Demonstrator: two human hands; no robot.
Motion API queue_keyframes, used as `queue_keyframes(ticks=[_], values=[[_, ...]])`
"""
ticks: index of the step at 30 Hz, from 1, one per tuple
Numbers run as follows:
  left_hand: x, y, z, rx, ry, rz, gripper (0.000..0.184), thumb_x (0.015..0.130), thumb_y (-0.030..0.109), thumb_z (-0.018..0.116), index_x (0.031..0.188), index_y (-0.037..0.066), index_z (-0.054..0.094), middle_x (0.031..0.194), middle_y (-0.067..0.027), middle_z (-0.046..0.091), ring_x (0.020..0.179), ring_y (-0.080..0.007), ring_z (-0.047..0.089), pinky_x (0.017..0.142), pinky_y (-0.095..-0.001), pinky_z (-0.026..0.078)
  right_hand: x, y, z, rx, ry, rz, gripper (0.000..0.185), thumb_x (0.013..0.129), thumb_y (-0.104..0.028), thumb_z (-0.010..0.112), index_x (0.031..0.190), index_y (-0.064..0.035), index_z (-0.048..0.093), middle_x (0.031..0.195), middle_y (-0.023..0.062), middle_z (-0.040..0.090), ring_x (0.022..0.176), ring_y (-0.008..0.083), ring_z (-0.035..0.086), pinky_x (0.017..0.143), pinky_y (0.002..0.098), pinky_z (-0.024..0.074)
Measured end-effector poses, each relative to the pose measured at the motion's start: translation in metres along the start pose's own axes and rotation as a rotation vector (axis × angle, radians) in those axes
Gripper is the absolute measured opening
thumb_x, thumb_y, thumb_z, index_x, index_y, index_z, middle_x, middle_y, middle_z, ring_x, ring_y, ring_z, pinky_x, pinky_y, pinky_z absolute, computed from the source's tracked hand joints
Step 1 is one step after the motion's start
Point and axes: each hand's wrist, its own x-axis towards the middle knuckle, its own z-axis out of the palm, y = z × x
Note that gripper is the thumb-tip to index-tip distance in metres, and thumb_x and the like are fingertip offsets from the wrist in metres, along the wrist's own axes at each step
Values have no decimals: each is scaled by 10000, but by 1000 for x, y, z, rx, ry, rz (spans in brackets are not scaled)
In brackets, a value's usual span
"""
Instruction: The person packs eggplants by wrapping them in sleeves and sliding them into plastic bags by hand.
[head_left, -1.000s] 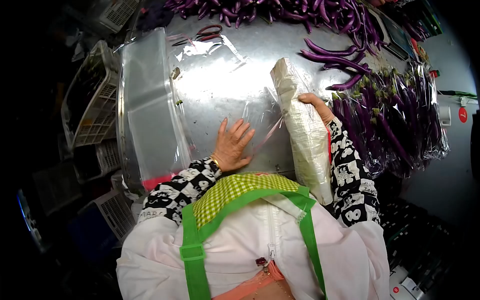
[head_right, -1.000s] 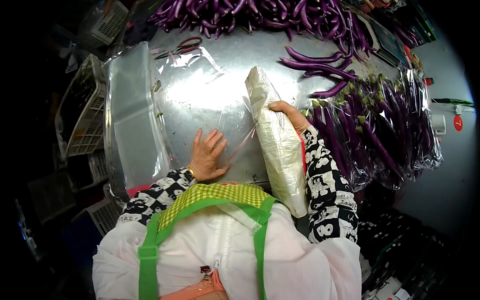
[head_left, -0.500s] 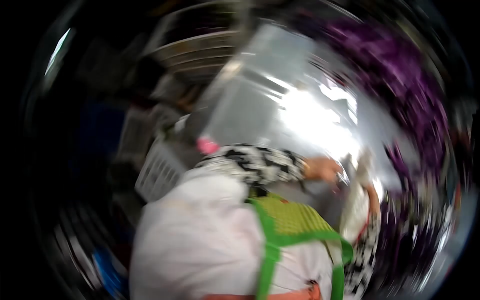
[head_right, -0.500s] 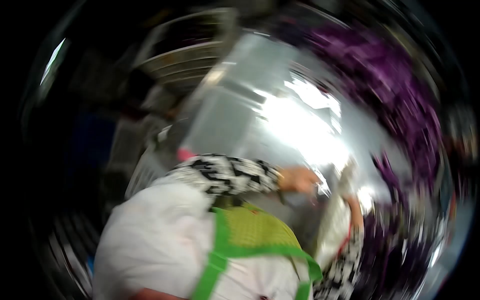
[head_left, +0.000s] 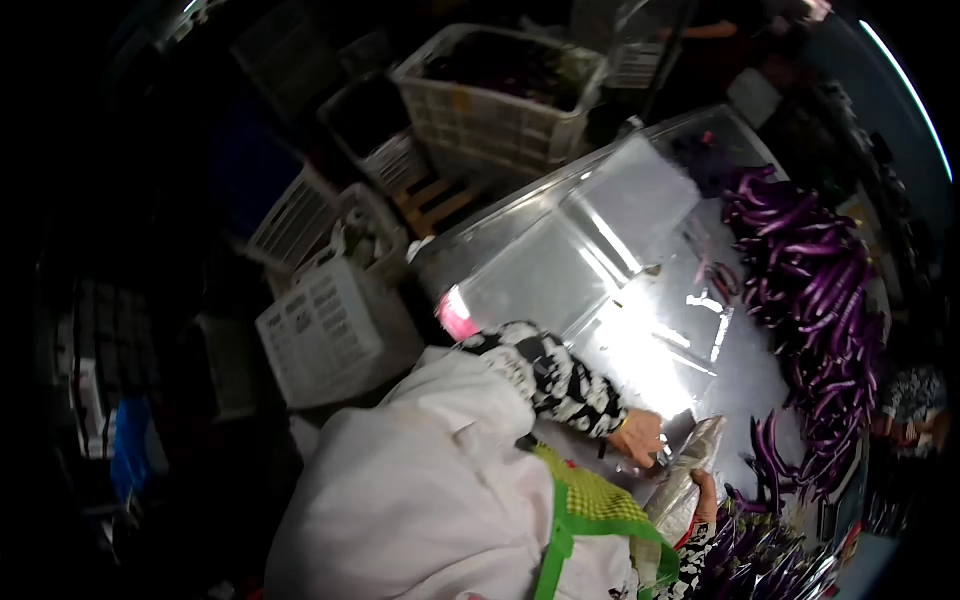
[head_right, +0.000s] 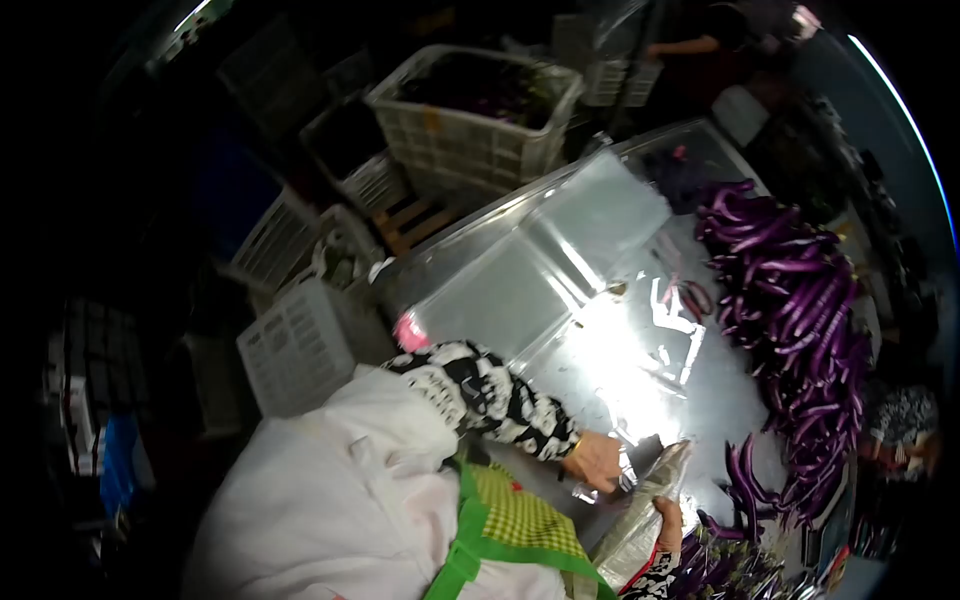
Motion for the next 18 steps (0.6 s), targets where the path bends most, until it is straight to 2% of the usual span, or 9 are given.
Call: queue_keyframes(ticks=[5,7,9,11,12,13,14,17,18], values=[[1,19,-20,-72,-27,-2,156,786,224,574,775,70,548,573,-117,472,493,-270,560,408,-390,419,-1,-17,7,-81,17,-40,464,793,-171,574,1218,-2,495,906,45,592,827,138,539,731,294,466],[7,24,-28,1,-93,-165,192,763,209,590,685,42,538,598,-133,501,482,-268,552,396,-377,404,-13,-32,27,72,13,7,491,790,-170,580,1246,-15,487,925,58,596,811,152,561,728,294,478],[6,25,-41,154,-133,-104,222,765,194,589,628,20,564,629,-147,540,536,-271,580,441,-401,424,-17,-31,26,38,15,-11,482,798,-261,628,1199,-4,549,957,52,625,885,164,579,831,316,445],[11,31,-60,325,-219,-131,238,753,207,598,607,19,610,710,-154,586,607,-275,609,521,-442,454,-19,-31,31,113,11,-24,546,768,-135,587,1288,-18,470,995,85,607,836,166,582,732,294,484],[11,32,-71,234,-361,-187,331,836,289,574,715,-7,658,836,-166,607,672,-292,635,624,-456,483,-21,-33,31,103,10,-40,618,747,-89,601,1338,-12,438,1044,93,607,883,172,595,761,303,498],[14,40,-76,244,-374,-157,331,836,289,574,715,-7,658,836,-166,607,672,-292,635,624,-456,483,-26,-35,35,122,31,-58,618,747,-89,601,1338,-12,438,1044,93,607,883,172,595,761,303,498],[16,51,-79,139,-319,-451,398,880,351,539,754,-5,664,900,-175,602,716,-307,641,654,-445,492,-33,-42,46,91,56,-109,642,741,-83,607,1354,-10,428,1054,89,607,897,170,595,774,297,495],[28,65,-92,-168,-193,-892,574,922,486,505,1327,79,516,988,-223,632,893,-361,656,731,-460,516,-38,-37,56,87,121,-176,730,714,-22,629,1400,-4,382,1125,94,592,948,180,599,809,294,502],[28,60,-79,-185,-140,-975,471,939,440,468,1149,36,589,1026,-210,607,914,-365,639,765,-461,505,-42,-39,65,90,128,-213,741,706,-9,637,1402,-5,381,1135,95,587,949,181,598,808,294,502]])
